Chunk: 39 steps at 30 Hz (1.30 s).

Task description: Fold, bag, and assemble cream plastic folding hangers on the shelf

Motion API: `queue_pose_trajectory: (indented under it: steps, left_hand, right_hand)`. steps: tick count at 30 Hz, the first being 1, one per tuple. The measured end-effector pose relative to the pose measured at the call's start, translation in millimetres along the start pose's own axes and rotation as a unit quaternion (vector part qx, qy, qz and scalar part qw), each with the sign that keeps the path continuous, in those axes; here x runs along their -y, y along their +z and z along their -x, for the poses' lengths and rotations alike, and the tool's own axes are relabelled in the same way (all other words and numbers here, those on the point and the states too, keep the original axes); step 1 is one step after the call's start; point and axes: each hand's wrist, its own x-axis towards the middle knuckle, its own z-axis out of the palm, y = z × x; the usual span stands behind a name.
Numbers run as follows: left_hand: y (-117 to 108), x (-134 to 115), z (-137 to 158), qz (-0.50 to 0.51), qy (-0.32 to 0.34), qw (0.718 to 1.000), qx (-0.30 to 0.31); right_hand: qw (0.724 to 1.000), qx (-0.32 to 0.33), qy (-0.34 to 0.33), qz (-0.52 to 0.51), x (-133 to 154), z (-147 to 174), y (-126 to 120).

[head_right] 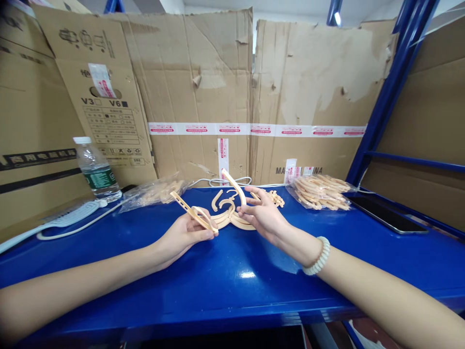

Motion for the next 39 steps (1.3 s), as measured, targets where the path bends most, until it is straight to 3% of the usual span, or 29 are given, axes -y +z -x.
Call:
queue_pose_trajectory:
  steps: [4,11,25,30,39]
  left_hand:
    - [0,0,-1,0.005,-0.014,1.000,-0.019]
    - [-1,2,-1,0.017,-0.018,1.000,-0.009]
    - [0,1,1,0.002,-0.004,1.000,0.026]
    - [-2,1,1,-0.046,0.004,0.998,0.040]
    - [0,0,2,-0.042,0.002,0.999,0.019]
  right_hand:
    - [0.996,0.071,0.049,-0.023,-5,4,6]
    - [0.988,0.145,0.035,0.043,-7,13,14]
    - [0.964,0.189,-0.056,0.176,-12,15,17]
    - [0.960,0.195,-0.070,0.188,-11,16,17]
    - [0.956,0.209,-0.076,0.189,-12,18,19]
